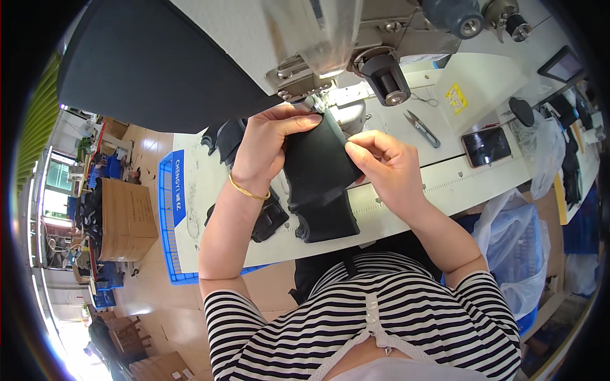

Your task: Stitching black shoe components using an industrial sewing machine.

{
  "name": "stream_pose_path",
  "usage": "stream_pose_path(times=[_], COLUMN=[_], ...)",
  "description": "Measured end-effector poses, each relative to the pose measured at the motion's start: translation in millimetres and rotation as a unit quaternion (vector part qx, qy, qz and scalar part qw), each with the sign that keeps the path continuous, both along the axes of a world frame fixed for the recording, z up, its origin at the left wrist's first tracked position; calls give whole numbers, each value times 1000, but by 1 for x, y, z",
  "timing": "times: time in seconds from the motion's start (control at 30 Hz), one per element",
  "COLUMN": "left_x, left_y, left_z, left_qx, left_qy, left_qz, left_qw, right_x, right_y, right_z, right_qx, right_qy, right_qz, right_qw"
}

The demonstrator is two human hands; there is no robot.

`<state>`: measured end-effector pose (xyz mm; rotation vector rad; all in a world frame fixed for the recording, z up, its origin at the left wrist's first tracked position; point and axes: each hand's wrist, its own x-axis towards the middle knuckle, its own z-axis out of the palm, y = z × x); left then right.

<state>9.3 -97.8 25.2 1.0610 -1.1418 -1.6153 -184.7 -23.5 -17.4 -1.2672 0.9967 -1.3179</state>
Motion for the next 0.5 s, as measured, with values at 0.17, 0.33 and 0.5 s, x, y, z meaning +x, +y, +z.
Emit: stream_pose_path(times=[0.17, 0.33, 0.5], left_x=[0, 1, 0], left_y=[-5, -5, -4], left_z=[-1, 1, 2], left_qx=[21, 18, 19], left_qy=[-5, -4, -11], left_qz=[9, 3, 7], left_qw=[1000, 1000, 1000], right_x=[1, 1, 1], right_y=[-2, -2, -1], right_z=[-2, -2, -1], right_qx=[-5, -5, -2], right_qy=[-16, -23, -17], right_qz=[1, 9, 7], right_qw=[1000, 1000, 1000])
